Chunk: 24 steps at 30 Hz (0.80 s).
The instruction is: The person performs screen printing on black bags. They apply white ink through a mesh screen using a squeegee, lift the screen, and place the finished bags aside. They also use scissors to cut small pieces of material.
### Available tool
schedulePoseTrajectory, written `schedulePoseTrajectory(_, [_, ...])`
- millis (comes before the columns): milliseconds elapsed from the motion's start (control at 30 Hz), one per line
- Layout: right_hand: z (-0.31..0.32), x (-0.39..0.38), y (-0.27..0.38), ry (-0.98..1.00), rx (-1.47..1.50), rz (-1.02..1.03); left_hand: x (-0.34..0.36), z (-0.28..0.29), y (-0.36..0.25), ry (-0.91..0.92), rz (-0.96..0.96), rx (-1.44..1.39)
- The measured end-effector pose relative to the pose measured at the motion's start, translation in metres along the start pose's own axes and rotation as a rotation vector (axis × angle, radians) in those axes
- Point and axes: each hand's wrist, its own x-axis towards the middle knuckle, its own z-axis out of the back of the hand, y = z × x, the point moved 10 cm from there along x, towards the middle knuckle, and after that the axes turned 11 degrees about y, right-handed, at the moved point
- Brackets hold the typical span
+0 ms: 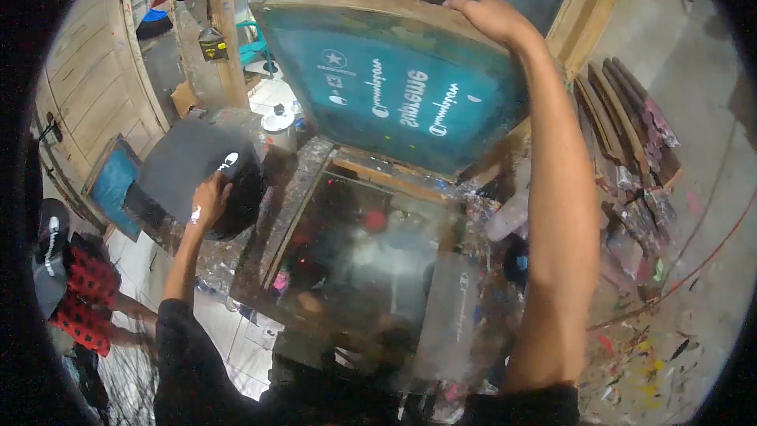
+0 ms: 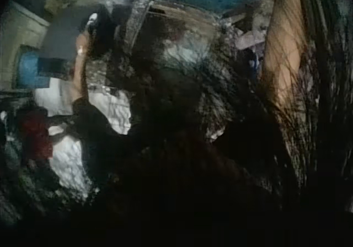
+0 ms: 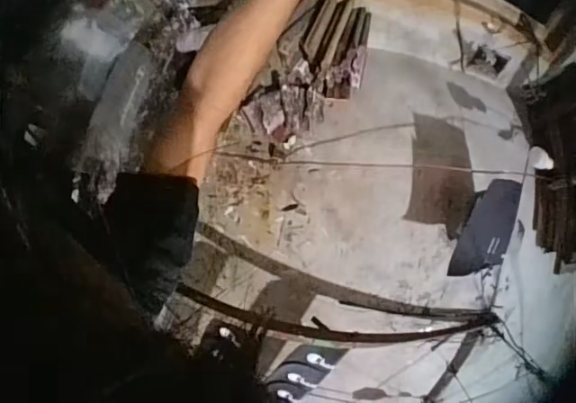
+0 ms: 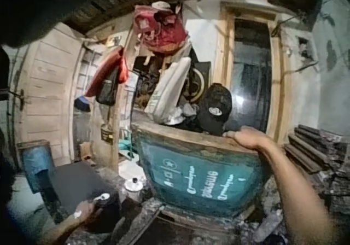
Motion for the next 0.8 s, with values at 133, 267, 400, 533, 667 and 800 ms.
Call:
schedulePoseTrajectory(133, [-0.001,0.004,-0.003,0.042,-0.003,-0.016,0.000,0.008,0.004,-0.054,-0.003,-0.125])
schedulePoseTrajectory(267, [-0.004,-0.001,0.018,0.026,-0.064,0.097,-0.009,0.014,0.027,-0.093,0.040,-0.252])
schedulePoseTrajectory(400, [-0.005,0.006,0.009,0.001,-0.027,0.198,-0.005,-0.013,0.032,-0.036,0.058,-0.408])
schedulePoseTrajectory(533, [-0.016,0.001,0.020,-0.030,0.071,0.044,-0.020,0.000,0.041,-0.049,0.108,-0.326])
schedulePoseTrajectory(667, [0.008,0.008,-0.003,0.009,0.025,-0.071,-0.005,-0.026,0.033,-0.098,0.038,-0.480])
schedulePoseTrajectory(800, [-0.007,0.015,-0.001,0.062,0.050,-0.045,-0.019,-0.030,0.042,-0.041,0.094,-0.520])
